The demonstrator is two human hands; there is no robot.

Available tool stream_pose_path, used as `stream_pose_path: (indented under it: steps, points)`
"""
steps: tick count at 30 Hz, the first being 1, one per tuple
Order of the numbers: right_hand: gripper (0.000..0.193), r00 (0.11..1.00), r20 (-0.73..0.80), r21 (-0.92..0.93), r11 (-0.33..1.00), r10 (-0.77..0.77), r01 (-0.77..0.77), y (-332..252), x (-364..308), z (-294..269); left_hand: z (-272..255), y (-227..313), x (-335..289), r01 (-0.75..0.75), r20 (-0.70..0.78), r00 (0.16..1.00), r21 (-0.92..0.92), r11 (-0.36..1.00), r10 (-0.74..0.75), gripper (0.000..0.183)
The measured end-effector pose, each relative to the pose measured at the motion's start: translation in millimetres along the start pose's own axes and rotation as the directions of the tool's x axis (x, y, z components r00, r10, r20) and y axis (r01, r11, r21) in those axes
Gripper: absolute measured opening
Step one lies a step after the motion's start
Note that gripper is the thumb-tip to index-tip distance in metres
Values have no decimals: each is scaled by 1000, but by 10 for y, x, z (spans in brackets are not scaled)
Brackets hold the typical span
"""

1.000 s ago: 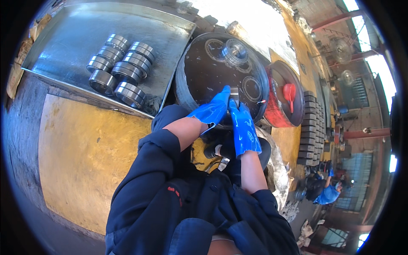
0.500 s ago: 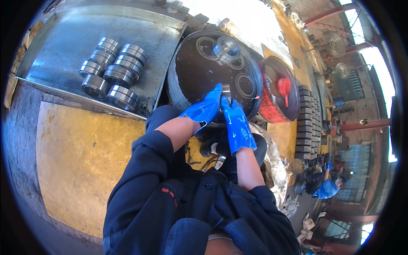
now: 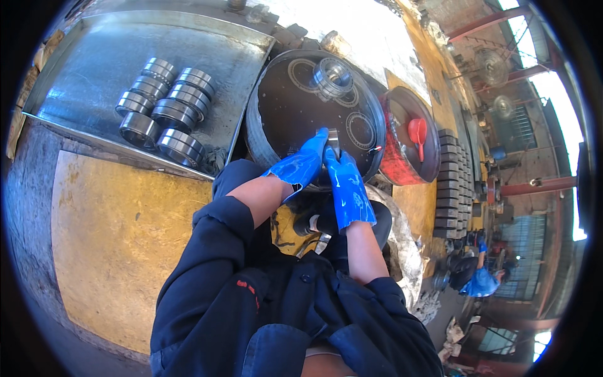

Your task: The person washes metal bearings by dipping and scrubbing them in a fluid basin by hand, then sets them onto a metal tray.

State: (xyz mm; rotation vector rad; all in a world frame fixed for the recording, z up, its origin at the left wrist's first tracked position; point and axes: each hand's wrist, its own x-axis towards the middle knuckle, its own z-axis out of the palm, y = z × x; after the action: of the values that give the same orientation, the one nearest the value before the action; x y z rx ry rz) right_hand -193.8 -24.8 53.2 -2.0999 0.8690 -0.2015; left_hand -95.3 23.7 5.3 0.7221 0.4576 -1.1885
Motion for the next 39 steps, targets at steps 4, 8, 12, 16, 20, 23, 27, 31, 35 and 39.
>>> stream_pose_path:
  steps: [4,8,12,16,20,23,27,31,35,39]
  points:
    - [53,1000,14,-37,999,20,-20,61,47,21,-29,12,69,-45,17,999,-6,999,45,48]
    - [53,1000,-17,-78,997,25,-26,146,86,6,17,7,43,-1,10,1000,-3,1000,1,47]
    - [51,1000,-14,-56,998,10,-10,138,92,45,-56,-17,136,-35,29,999,8,999,34,46]
    - [46,1000,-9,-7,1000,-2,1,22,25,42,-66,-32,166,-55,46,997,-10,998,56,46]
    - [44,999,-32,-40,999,24,-25,1,4,30,-29,-8,118,-2,38,999,-27,1000,3,47]
    - [45,999,-39,-26,999,-23,22,38,24,52,-60,-8,157,10,56,998,-43,999,-8,48]
    - [46,999,-47,-50,999,1,-4,35,30,31,-39,-6,96,16,42,999,-22,1000,-15,50]
    - [47,998,-56,-65,998,8,-12,-14,-4,33,-48,17,66,-9,74,997,-12,1000,9,52]
    - [47,998,-62,-69,998,5,-9,-52,-13,32,-45,17,-3,15,54,998,3,1000,-15,55]
    - [48,996,-61,-109,992,59,-65,-83,-8,33,-24,39,-87,1,51,999,12,1000,-2,56]
